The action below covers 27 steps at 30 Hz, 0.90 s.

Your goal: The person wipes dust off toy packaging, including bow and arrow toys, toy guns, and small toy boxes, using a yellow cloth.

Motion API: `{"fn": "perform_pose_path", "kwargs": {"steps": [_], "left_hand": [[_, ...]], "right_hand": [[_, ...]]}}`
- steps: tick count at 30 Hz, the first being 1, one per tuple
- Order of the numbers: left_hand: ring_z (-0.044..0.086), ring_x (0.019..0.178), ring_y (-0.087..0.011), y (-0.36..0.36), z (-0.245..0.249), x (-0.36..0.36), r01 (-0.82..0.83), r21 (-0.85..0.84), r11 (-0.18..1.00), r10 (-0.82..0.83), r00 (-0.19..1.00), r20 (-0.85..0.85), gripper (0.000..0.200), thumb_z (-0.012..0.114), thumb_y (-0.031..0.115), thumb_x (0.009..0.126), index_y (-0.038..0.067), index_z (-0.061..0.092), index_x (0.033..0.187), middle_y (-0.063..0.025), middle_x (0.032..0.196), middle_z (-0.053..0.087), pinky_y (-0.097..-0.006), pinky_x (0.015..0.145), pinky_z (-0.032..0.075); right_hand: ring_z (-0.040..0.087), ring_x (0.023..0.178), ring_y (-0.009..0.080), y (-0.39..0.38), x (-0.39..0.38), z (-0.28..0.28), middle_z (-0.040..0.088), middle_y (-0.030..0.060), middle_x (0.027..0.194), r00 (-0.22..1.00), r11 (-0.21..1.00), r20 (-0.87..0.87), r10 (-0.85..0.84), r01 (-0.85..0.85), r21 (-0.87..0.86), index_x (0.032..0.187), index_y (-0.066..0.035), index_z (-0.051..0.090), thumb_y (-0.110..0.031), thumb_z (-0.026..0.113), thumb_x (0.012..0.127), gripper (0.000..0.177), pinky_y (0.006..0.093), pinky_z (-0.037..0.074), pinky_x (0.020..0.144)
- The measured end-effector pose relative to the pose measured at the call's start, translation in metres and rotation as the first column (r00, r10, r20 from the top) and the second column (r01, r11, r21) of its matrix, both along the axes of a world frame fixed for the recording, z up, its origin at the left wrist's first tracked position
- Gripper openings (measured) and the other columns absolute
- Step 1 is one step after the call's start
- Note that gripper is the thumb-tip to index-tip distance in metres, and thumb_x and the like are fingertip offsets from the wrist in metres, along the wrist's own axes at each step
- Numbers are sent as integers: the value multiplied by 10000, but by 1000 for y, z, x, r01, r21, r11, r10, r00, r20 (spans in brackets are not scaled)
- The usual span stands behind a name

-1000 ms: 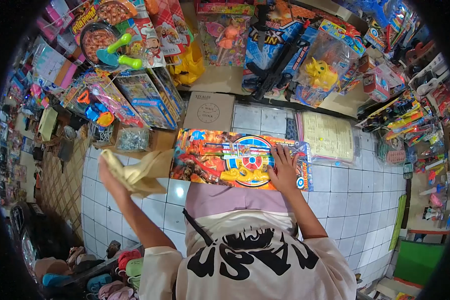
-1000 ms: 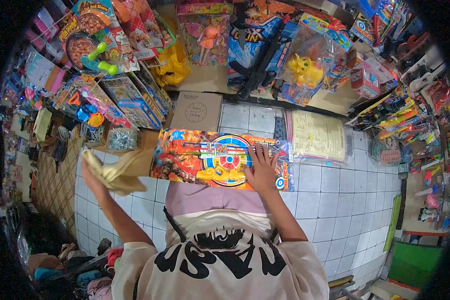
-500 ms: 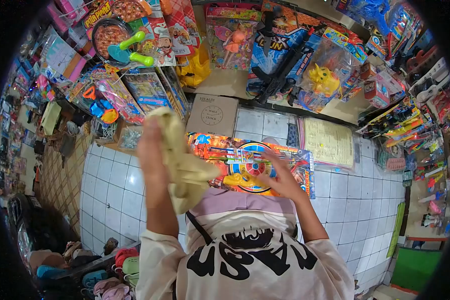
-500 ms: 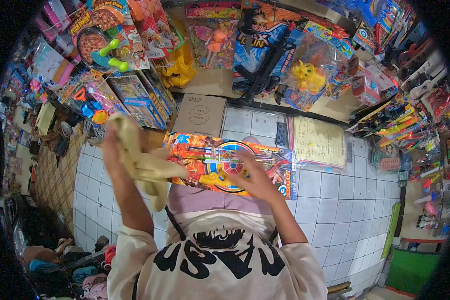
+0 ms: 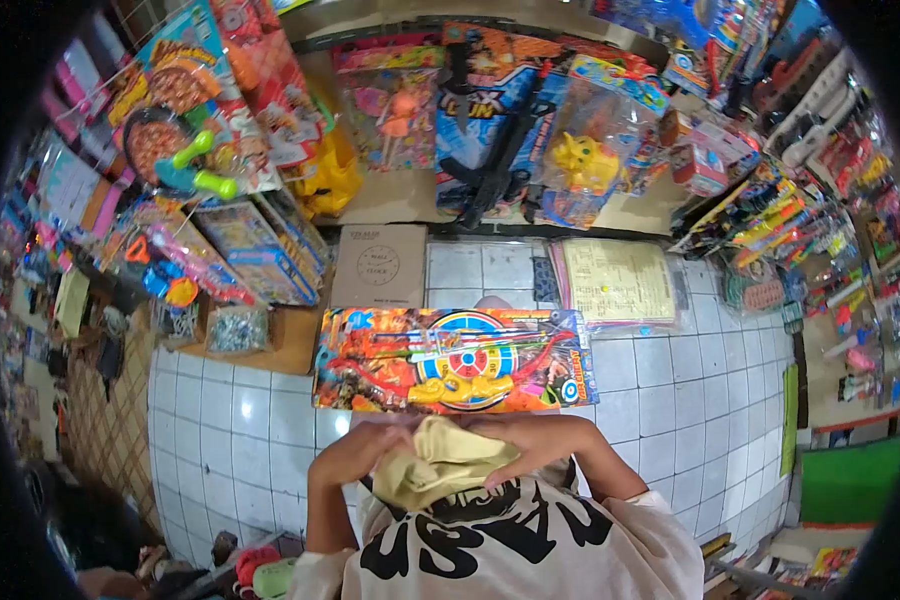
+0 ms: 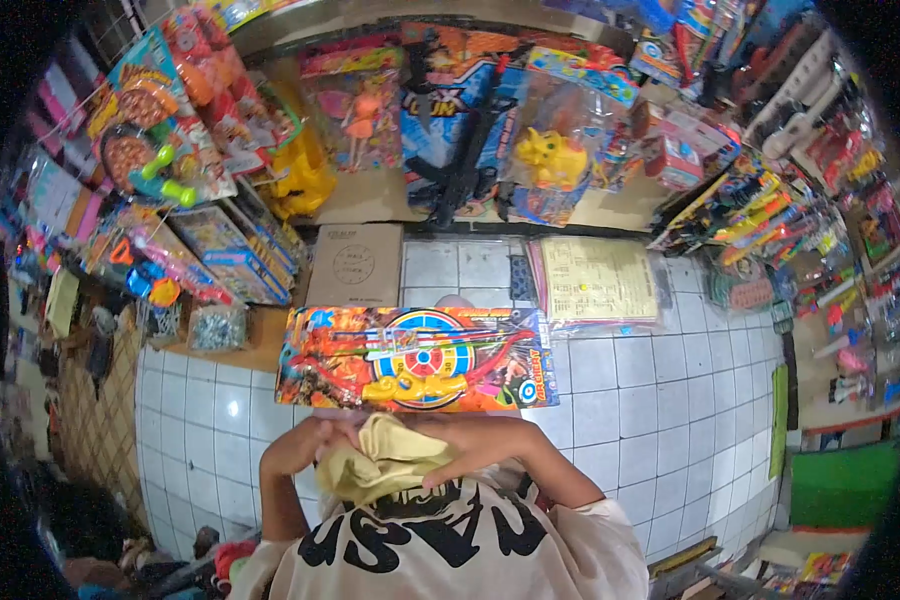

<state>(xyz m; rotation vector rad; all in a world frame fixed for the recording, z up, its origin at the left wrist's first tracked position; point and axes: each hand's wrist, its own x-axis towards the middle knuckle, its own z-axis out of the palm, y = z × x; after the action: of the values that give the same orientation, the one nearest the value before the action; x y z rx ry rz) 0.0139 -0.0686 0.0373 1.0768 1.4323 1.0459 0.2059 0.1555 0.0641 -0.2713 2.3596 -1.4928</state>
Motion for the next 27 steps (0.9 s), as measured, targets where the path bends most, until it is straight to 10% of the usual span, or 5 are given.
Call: {"fn": "perform_pose_path", "kwargs": {"steps": [5,13,16,20,27], "left_hand": [[568,791,-285,-12,-10,-2,-61,-605,794,-329,794,-511,379,548,422,847,50,598,902,-128,872,603,-354,690,444],[594,645,-195,-27,-120,-60,-702,472,533,478,-211,-853,402,697,314,787,-23,574,969,-93,720,617,-290,569,465],[568,707,-104,-24,-113,-84,-801,-212,560,673,589,-446,298,639,261,853,-5,559,960,-83,832,593,-229,575,456],[526,679,-79,7,-84,-75,-840,292,458,887,455,-83,206,559,195,907,-3,549,960,-19,803,564,-243,566,436],[559,827,-104,54,4,-85,-768,395,505,816,574,73,280,552,135,897,-18,513,1129,-58,913,585,-233,760,461]], "right_hand": [[471,1180,323,26,-15,-21,480,218,1271,971,968,-28,-236,238,75,1292,15,415,-394,543,885,591,350,373,986],[528,1094,342,98,-63,-68,534,205,1205,824,809,-209,-527,561,175,1184,-16,511,-374,568,860,486,403,397,942],[502,1129,358,96,-88,-96,544,198,1198,825,744,-201,-528,564,359,1223,-44,485,-451,541,856,551,543,274,998],[459,1173,384,96,-118,-116,569,195,1168,862,755,-91,-498,483,443,1272,-73,439,-530,467,872,608,702,70,979],[527,901,108,158,-98,-70,601,56,967,755,793,-278,-594,607,-50,1011,-45,586,-227,612,878,226,273,436,798]]}}
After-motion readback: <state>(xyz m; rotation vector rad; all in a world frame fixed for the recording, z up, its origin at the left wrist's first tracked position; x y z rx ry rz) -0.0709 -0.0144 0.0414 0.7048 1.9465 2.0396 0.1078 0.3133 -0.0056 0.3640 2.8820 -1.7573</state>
